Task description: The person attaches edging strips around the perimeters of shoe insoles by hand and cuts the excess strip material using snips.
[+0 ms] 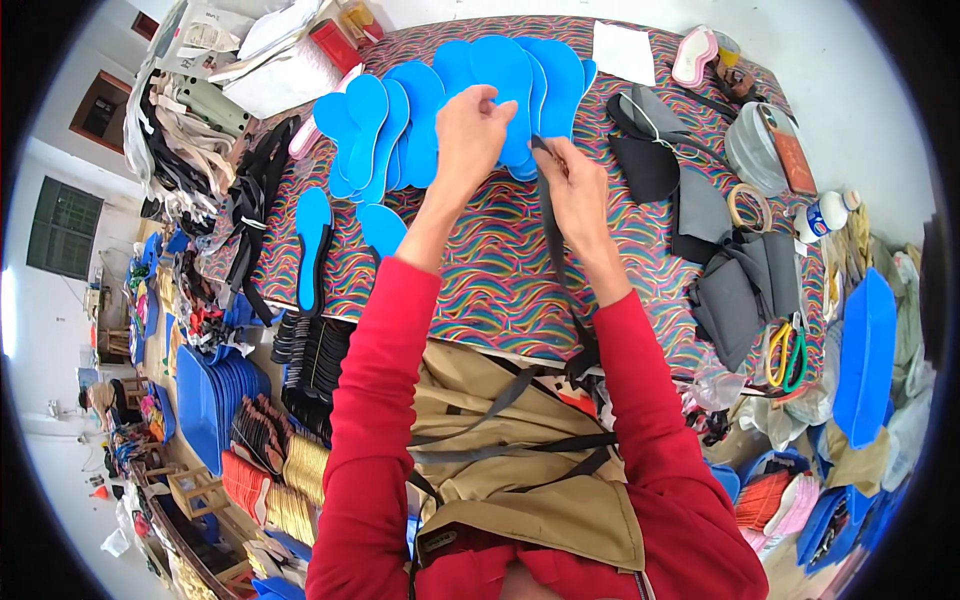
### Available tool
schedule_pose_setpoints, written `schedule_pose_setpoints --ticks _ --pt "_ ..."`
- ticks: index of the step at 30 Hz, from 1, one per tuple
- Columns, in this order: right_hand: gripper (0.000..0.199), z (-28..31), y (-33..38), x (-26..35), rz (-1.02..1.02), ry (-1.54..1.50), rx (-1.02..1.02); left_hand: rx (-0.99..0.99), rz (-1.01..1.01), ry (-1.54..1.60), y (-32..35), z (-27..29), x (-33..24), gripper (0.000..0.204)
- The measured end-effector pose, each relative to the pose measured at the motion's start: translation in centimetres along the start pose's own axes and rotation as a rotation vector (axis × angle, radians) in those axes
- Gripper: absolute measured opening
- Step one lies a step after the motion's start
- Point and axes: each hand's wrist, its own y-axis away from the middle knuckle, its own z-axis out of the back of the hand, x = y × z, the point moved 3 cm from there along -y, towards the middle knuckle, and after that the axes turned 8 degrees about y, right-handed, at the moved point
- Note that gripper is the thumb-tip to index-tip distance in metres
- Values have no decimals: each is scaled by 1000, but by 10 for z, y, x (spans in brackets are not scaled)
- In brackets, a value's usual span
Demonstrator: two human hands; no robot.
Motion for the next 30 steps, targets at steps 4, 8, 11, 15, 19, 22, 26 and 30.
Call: schedule_pose_setpoints --ticks 4,8,11,15,19,22,26,30 --pt "16 -1 17 -19 -182 -96 93 37 38 -325 -4 -29 11 66" --pt "19 -5 26 -30 -191 -76 64 81 56 -454 -2 -45 18 100" --pt "20 -1 21 -21 -296 -205 101 44 205 -206 -8 -35 29 106" --pt "20 -3 20 -19 -249 -123 75 -5 283 300 -7 -22 15 105" --pt "20 -3 16 -32 -254 -319 72 38 374 895 29 3 -19 98" --pt "20 20 26 -1 -343 -528 102 98 351 1002 73 29 -36 82" --pt "22 60 64 51 -264 -661 245 63 635 1078 145 55 -53 38" --pt "23 59 105 68 -246 -639 441 -134 806 1167 189 68 -64 23"
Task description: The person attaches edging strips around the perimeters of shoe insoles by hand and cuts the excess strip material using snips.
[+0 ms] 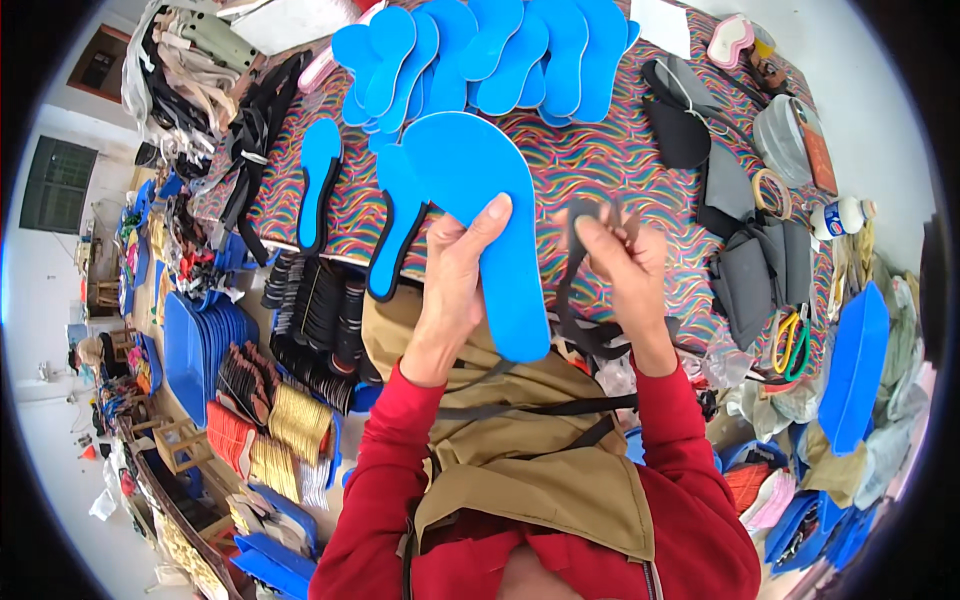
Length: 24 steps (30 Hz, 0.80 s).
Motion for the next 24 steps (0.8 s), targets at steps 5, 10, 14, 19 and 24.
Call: schedule_pose_setpoints --ticks 5,10,14,19,24 --pt "18 -18 22 -30 -112 -158 -83 -54 -54 -55 38 7 1 20" --pt "21 -34 30 -21 -99 -138 -104 -66 -100 -35 53 10 0 21" --pt "18 -38 32 -13 -39 -109 -107 -79 -127 -74 58 10 2 22" --pt "14 -35 32 -15 47 -27 -87 -66 -90 -84 56 13 5 23" --pt "10 -34 31 -11 268 173 -98 -65 -91 -97 54 11 8 24"
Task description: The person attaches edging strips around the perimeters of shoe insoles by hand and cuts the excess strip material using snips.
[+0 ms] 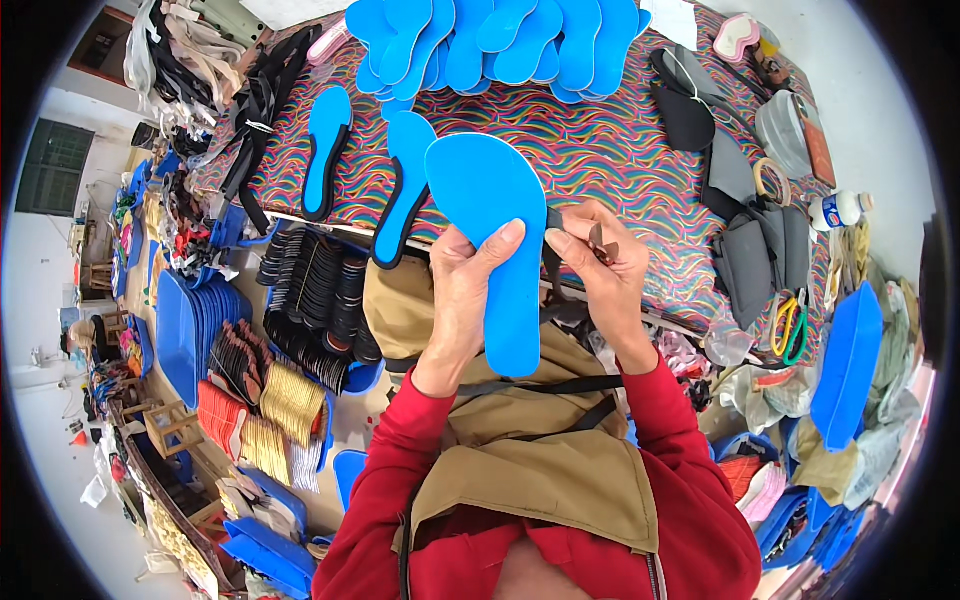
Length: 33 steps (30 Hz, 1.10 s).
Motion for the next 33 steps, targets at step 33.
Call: schedule_pose_setpoints --ticks 33 --pt "17 -6 44 -3 -104 131 132 15 -134 66 -14 -12 -6 22"
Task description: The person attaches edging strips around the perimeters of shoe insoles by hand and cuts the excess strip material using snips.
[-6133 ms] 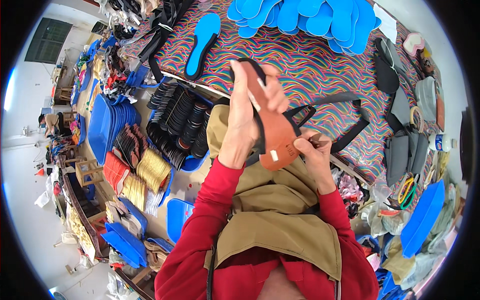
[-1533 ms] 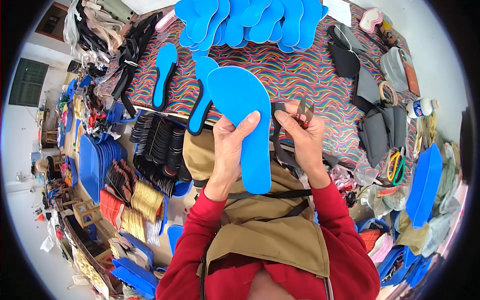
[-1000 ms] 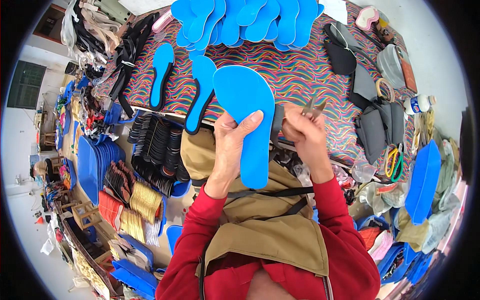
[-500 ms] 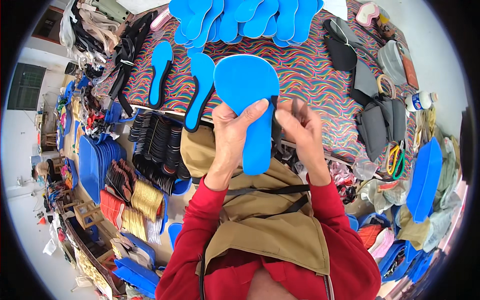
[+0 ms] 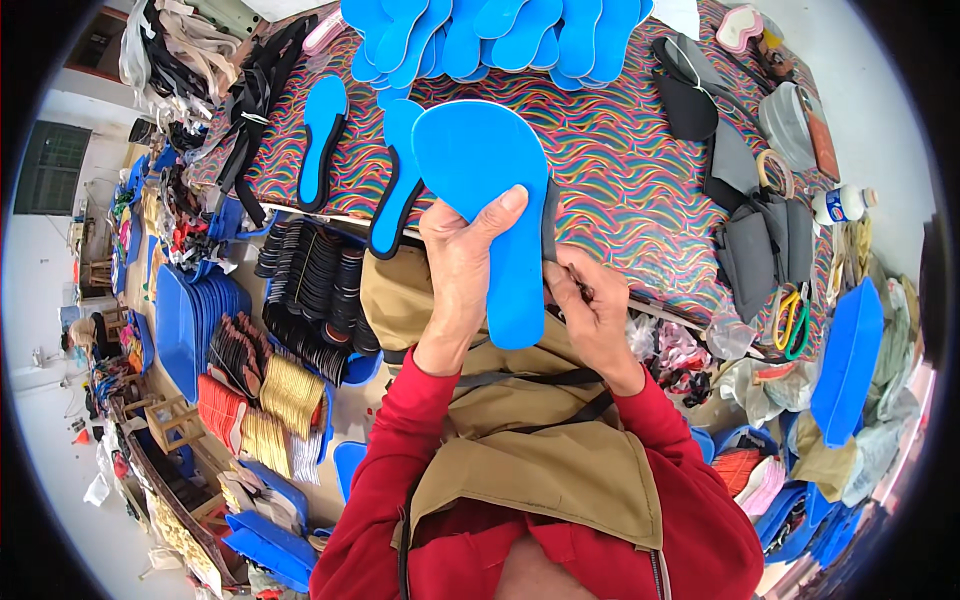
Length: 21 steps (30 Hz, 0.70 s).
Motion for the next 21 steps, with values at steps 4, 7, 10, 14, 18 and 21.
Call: schedule_pose_setpoints --ticks 4,7,10,14,18,21 --pt "13 -1 1 -4 -57 -169 -44 61 -90 -182 -6 14 9 24" --pt "12 2 -6 -6 -170 -192 15 53 -27 -124 -8 6 11 25" --pt "13 3 -16 -10 -138 -280 -68 121 155 39 0 -5 17 27" --pt "10 7 -26 -8 -99 -152 -65 145 237 44 15 8 30 32" --pt "11 11 -10 -10 177 172 -7 186 221 70 11 5 16 28" --pt "12 17 8 -18 202 240 7 132 272 92 11 7 18 27"
